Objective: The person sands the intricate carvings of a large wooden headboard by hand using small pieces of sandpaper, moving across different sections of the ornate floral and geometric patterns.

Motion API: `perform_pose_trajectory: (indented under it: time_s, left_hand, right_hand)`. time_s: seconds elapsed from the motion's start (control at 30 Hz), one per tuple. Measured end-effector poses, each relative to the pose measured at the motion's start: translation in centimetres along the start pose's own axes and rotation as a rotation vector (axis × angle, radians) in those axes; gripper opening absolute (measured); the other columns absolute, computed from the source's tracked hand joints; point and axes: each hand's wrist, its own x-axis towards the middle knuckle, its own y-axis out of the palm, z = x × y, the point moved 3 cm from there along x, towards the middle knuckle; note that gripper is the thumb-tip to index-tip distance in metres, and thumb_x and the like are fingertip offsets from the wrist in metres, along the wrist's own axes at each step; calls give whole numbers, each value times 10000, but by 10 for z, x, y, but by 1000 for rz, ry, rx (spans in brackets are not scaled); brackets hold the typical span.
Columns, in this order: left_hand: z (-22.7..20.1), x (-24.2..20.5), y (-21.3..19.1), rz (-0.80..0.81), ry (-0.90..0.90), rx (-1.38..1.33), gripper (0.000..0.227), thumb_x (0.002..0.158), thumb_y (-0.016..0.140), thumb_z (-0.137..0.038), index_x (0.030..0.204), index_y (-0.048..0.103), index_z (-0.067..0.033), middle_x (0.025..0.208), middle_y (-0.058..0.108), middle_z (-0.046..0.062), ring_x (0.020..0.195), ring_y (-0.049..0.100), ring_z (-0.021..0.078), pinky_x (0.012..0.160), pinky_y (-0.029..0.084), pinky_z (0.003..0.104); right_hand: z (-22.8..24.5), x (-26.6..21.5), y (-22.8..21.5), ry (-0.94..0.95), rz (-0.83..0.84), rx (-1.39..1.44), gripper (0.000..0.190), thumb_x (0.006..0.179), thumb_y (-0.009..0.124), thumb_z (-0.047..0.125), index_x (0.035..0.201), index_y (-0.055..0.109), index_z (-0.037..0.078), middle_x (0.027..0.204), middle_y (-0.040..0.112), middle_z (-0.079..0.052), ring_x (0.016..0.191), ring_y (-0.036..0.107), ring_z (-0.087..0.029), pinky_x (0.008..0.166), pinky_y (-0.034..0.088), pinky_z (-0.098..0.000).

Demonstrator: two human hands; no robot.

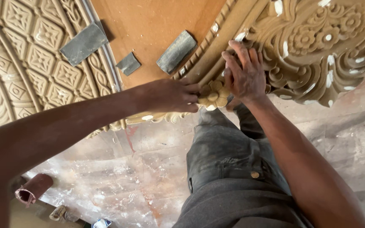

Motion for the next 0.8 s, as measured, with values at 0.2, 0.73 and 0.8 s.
perform_pose_trajectory:
  time_s: [0.2, 0.73, 0.8]
  left_hand:
    - [-50, -22, 18, -271, -133, 4, 464, 813, 736, -59, 1227, 532, -104, 1367, 550, 112, 1280, 510, 287, 1064, 516, 368]
    - [-59, -45, 61, -285, -199, 107, 568, 811, 789, -70, 1291, 637, -333, 1522, 546, -53, 1244, 529, 224, 1052, 502, 334]
    - [-49, -50, 63, -336, -184, 114, 557, 837, 780, -80, 1323, 624, -302, 1526, 538, -53, 1281, 523, 228, 1103, 489, 361]
  right_hand:
    - [-14, -13, 27, 13, -7, 26, 267, 1071, 550, 113, 1274, 707, 38, 1452, 596, -184, 1156, 597, -299, 987, 545, -436]
    - [2, -3, 6, -56, -102, -64, 267, 1021, 601, 102, 1262, 711, 62, 1454, 577, -146, 1148, 615, -349, 992, 489, -503]
    - [0, -5, 6, -36, -67, -34, 252, 1037, 591, 81, 1259, 707, 51, 1487, 574, -144, 1154, 612, -343, 995, 491, -501]
